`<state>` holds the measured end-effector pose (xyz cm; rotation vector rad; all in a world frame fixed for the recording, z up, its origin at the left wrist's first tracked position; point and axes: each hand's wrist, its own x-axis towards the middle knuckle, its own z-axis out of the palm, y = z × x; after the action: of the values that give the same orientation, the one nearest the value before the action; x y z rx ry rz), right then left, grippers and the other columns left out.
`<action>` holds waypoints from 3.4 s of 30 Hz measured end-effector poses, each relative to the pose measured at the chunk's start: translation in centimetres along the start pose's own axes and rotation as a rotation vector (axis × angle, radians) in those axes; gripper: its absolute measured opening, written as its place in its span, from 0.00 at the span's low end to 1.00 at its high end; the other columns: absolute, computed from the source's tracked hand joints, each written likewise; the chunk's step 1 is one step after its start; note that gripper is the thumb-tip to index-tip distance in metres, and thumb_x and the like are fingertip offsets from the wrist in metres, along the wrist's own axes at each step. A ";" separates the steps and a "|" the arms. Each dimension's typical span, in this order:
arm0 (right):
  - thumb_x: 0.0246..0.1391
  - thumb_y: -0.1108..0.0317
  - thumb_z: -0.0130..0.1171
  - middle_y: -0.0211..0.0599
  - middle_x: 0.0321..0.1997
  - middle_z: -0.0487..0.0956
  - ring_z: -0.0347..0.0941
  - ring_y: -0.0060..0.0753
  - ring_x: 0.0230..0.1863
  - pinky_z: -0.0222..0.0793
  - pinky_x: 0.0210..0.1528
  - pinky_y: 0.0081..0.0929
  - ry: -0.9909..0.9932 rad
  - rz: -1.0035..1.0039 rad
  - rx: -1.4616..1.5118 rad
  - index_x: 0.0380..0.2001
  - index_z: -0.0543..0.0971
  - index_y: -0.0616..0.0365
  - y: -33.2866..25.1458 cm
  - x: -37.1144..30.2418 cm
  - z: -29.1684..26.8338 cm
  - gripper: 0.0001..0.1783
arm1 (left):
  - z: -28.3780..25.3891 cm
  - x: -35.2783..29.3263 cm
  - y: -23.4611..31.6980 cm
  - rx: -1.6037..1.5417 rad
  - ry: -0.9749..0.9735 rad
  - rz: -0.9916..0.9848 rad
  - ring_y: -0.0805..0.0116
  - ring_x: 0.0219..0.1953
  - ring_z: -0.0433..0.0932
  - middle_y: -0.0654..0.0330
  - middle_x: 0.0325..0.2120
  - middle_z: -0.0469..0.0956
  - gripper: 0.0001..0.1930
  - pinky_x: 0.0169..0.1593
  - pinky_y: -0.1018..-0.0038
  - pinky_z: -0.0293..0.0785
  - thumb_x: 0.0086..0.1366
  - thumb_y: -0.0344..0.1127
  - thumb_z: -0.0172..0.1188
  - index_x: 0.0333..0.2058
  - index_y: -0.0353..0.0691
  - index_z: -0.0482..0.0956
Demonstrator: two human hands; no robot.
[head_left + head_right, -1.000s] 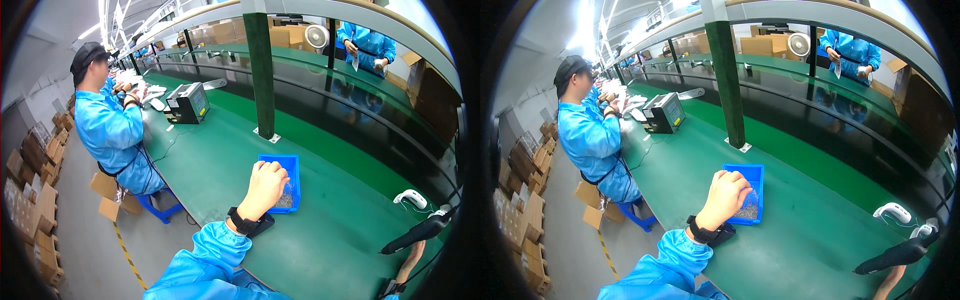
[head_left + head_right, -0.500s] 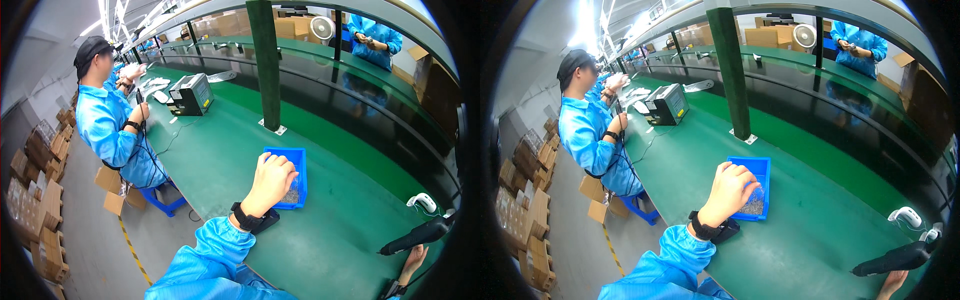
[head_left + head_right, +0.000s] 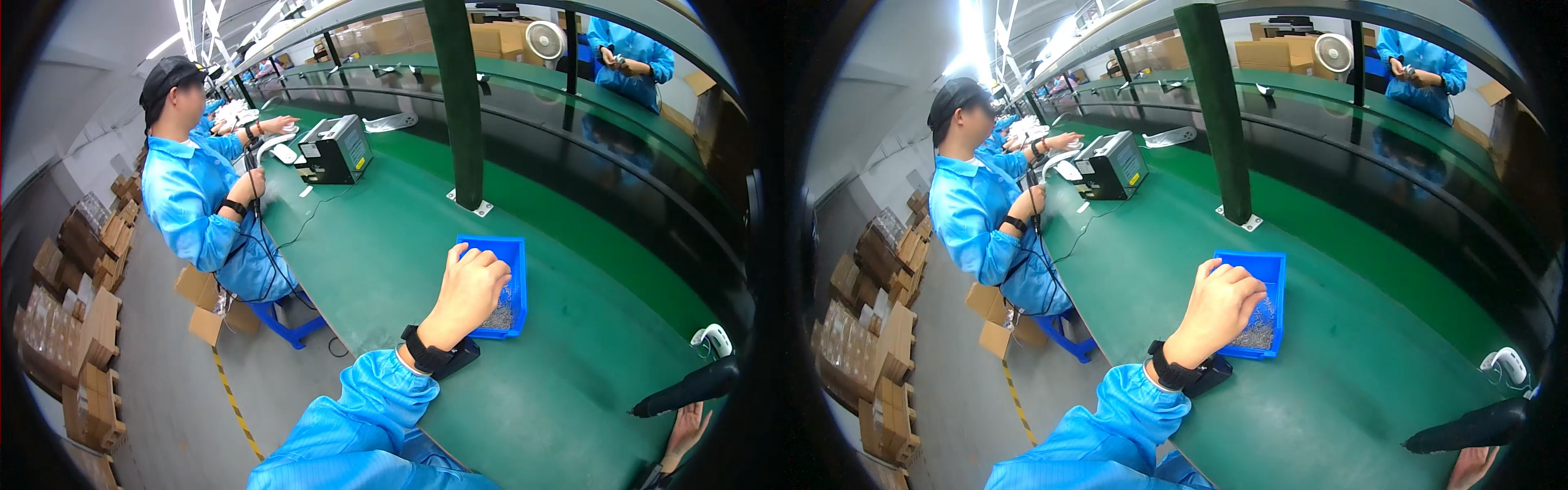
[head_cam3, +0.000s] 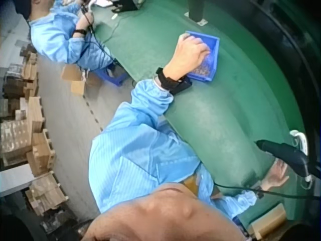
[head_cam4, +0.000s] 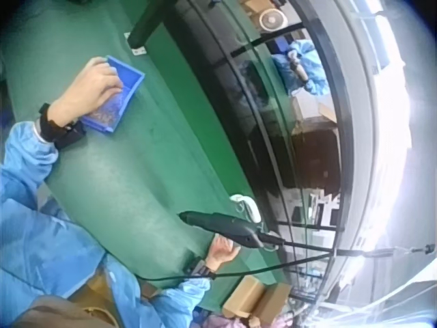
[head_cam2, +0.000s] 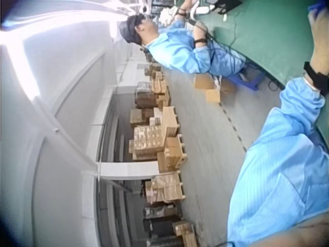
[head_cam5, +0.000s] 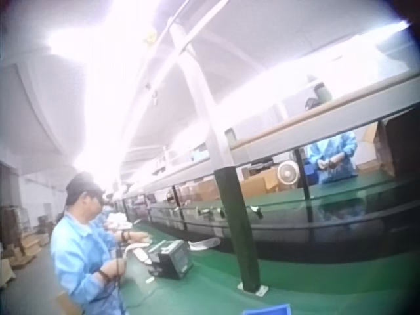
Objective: Assembling small plastic housing components and securing internal parts with screws using an electric screwdriver on a factory assembly line.
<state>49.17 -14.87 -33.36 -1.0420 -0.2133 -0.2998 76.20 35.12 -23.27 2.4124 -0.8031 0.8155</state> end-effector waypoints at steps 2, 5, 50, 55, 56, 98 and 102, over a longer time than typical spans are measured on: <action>0.59 0.50 0.39 0.41 0.56 0.64 0.59 0.32 0.57 0.52 0.59 0.28 0.005 -0.013 0.018 0.56 0.58 0.64 0.2 -0.1 -0.4 0.31 | -0.2 -0.1 0.1 0.019 0.003 0.002 0.63 0.30 0.71 0.62 0.22 0.72 0.01 0.51 0.61 0.60 0.51 0.29 0.58 0.24 0.42 0.76; 0.59 0.51 0.38 0.41 0.57 0.64 0.58 0.33 0.58 0.52 0.59 0.28 0.009 -0.021 0.025 0.56 0.58 0.63 0.6 -0.3 -0.9 0.30 | -0.3 -0.2 0.2 0.044 0.007 -0.007 0.63 0.30 0.71 0.62 0.22 0.72 0.01 0.51 0.61 0.60 0.51 0.29 0.58 0.24 0.42 0.76; 0.56 0.55 0.47 0.29 0.31 0.74 0.71 0.22 0.32 0.68 0.35 0.18 0.406 0.049 -0.411 0.42 0.67 0.58 0.6 0.7 5.3 0.18 | 0.0 -0.9 0.5 0.047 -0.097 -0.046 0.61 0.28 0.72 0.60 0.19 0.74 0.08 0.46 0.65 0.62 0.49 0.37 0.61 0.20 0.41 0.73; 0.54 0.54 0.47 0.27 0.33 0.74 0.70 0.19 0.31 0.66 0.35 0.16 0.363 0.047 -0.422 0.43 0.67 0.58 0.9 0.6 4.3 0.20 | -0.2 -0.9 0.6 0.065 -0.087 -0.021 0.60 0.29 0.73 0.58 0.19 0.75 0.09 0.46 0.62 0.63 0.51 0.38 0.60 0.21 0.40 0.73; 0.54 0.54 0.47 0.27 0.33 0.74 0.70 0.19 0.31 0.66 0.35 0.16 0.362 0.048 -0.423 0.43 0.67 0.58 1.2 0.4 3.8 0.20 | -0.3 -0.9 0.7 0.066 -0.088 -0.023 0.60 0.29 0.73 0.58 0.19 0.75 0.09 0.46 0.62 0.63 0.51 0.38 0.60 0.21 0.40 0.73; 0.52 0.66 0.52 0.30 0.26 0.74 0.72 0.21 0.28 0.69 0.33 0.17 0.529 0.051 -0.443 0.34 0.69 0.59 1.4 1.0 4.8 0.10 | -0.6 -0.5 0.8 0.037 -0.066 0.025 0.61 0.31 0.71 0.61 0.21 0.72 0.06 0.48 0.63 0.61 0.48 0.33 0.62 0.22 0.40 0.75; 0.52 0.66 0.52 0.28 0.28 0.74 0.71 0.18 0.28 0.68 0.32 0.16 0.539 0.057 -0.455 0.37 0.70 0.60 1.4 1.1 5.6 0.11 | -0.2 -0.6 0.4 0.037 -0.047 0.057 0.61 0.31 0.71 0.61 0.21 0.72 0.05 0.48 0.64 0.61 0.48 0.32 0.62 0.22 0.40 0.75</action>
<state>50.54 -9.47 -31.39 -1.3686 0.3872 -0.5821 75.45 35.16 -23.49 2.4597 -0.8854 0.8054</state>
